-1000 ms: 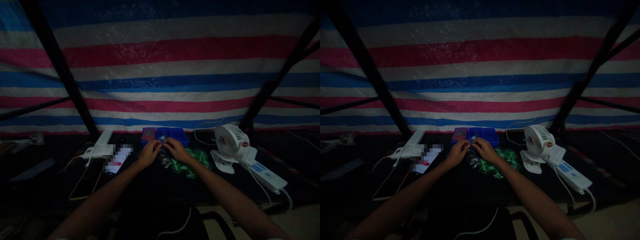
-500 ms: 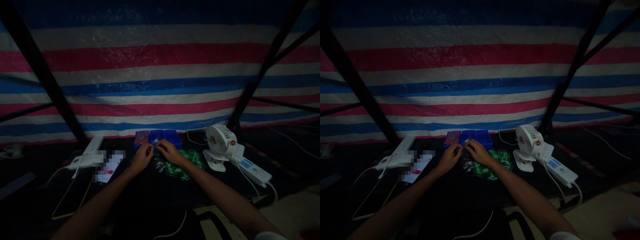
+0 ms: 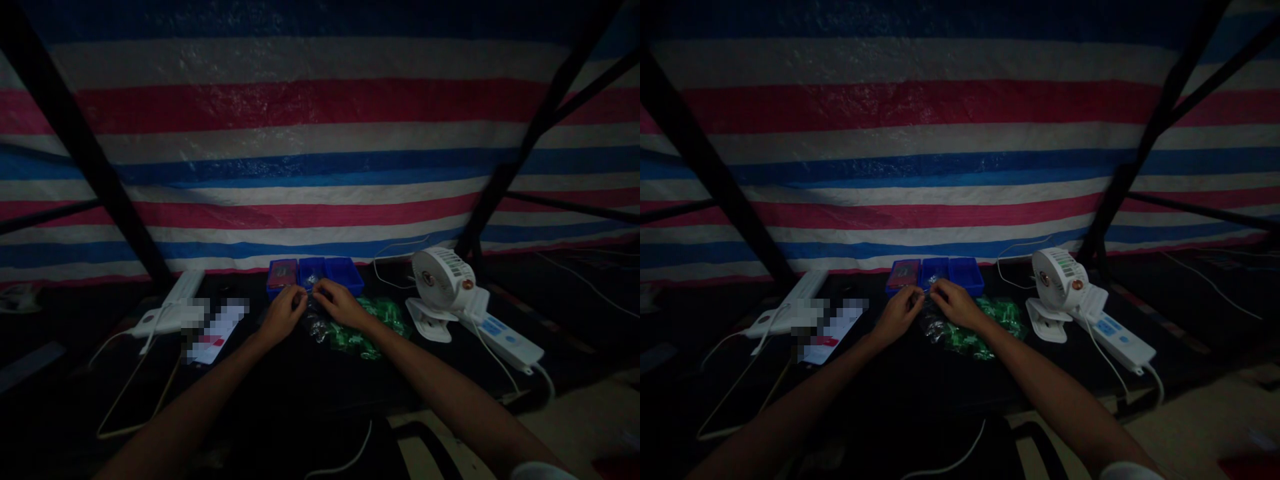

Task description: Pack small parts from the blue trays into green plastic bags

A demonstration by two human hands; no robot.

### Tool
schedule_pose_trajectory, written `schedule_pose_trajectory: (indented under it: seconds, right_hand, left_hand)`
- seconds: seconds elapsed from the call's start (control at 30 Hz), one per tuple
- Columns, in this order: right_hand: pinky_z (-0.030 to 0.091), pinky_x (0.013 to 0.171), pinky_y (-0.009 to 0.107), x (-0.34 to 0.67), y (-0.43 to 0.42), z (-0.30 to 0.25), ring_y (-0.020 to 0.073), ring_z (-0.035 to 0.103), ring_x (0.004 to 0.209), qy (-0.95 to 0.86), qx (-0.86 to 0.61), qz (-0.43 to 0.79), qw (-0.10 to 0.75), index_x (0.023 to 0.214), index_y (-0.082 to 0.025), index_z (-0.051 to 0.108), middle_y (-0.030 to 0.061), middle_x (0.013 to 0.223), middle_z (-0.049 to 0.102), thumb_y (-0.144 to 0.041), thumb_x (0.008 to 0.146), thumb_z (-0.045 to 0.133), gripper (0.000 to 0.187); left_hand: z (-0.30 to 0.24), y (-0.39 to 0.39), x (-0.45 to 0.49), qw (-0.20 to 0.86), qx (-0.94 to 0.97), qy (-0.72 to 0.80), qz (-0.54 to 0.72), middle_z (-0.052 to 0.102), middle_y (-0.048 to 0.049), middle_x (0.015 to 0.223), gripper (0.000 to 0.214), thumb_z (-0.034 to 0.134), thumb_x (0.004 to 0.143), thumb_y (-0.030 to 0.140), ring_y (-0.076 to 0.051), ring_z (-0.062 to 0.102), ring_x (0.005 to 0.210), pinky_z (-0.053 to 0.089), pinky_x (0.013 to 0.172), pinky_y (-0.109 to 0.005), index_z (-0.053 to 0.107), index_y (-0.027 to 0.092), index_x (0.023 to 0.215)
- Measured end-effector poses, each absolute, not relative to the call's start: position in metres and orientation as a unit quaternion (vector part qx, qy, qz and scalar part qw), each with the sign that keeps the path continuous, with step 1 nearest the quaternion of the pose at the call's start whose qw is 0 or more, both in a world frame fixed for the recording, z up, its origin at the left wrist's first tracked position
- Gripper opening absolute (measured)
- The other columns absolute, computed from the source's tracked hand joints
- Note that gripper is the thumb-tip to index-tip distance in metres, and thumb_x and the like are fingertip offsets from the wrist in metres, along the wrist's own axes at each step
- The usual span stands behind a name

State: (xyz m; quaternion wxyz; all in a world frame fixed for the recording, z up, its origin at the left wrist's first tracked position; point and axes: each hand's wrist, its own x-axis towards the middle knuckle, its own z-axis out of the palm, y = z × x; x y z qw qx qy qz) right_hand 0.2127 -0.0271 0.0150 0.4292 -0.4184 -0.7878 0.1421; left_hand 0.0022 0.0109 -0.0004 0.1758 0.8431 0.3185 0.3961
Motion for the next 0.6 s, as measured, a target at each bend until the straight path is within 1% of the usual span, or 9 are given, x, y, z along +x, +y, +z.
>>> schedule_pose_trajectory:
  seconds: [0.17, 0.27, 0.47, 0.6]
  right_hand:
    - [0.045, 0.076, 0.029, 0.2129, -0.0274, 0.0145, 0.0184, 0.059, 0.081, -0.785, -0.426, 0.142, 0.427, 0.101, -0.021, 0.060, 0.0021, 0.092, 0.063, -0.038, 0.104, 0.052, 0.019]
    - [0.045, 0.075, 0.029, 0.2133, -0.0272, 0.0133, 0.0181, 0.059, 0.080, -0.783, -0.428, 0.147, 0.427, 0.100, -0.021, 0.060, 0.0016, 0.090, 0.063, -0.039, 0.103, 0.054, 0.019]
    - [0.047, 0.086, 0.032, 0.2136, -0.0237, 0.0101, 0.0206, 0.064, 0.093, -0.778, -0.411, 0.163, 0.446, 0.107, -0.021, 0.063, 0.0045, 0.101, 0.068, -0.034, 0.104, 0.054, 0.016]
    - [0.047, 0.088, 0.033, 0.2133, -0.0237, 0.0109, 0.0210, 0.064, 0.095, -0.774, -0.410, 0.166, 0.453, 0.109, -0.022, 0.063, 0.0049, 0.103, 0.069, -0.032, 0.104, 0.054, 0.014]
  left_hand:
    - [0.0001, 0.0105, 0.0022, 0.185, 0.842, 0.313, 0.399, 0.067, -0.0047, 0.096, 0.018, 0.052, 0.103, 0.034, -0.020, 0.062, 0.086, 0.048, 0.079, -0.032, 0.063, 0.020, 0.105]
    - [-0.0007, 0.0114, 0.0023, 0.189, 0.842, 0.305, 0.403, 0.069, -0.0055, 0.100, 0.019, 0.052, 0.104, 0.034, -0.021, 0.063, 0.090, 0.049, 0.082, -0.033, 0.064, 0.020, 0.108]
    - [-0.0024, 0.0139, 0.0030, 0.191, 0.836, 0.306, 0.413, 0.070, -0.0063, 0.103, 0.020, 0.050, 0.105, 0.033, -0.021, 0.066, 0.096, 0.051, 0.088, -0.034, 0.065, 0.020, 0.109]
    - [-0.0021, 0.0145, 0.0031, 0.185, 0.839, 0.304, 0.411, 0.070, -0.0060, 0.099, 0.023, 0.049, 0.105, 0.033, -0.022, 0.066, 0.095, 0.051, 0.089, -0.034, 0.066, 0.020, 0.104]
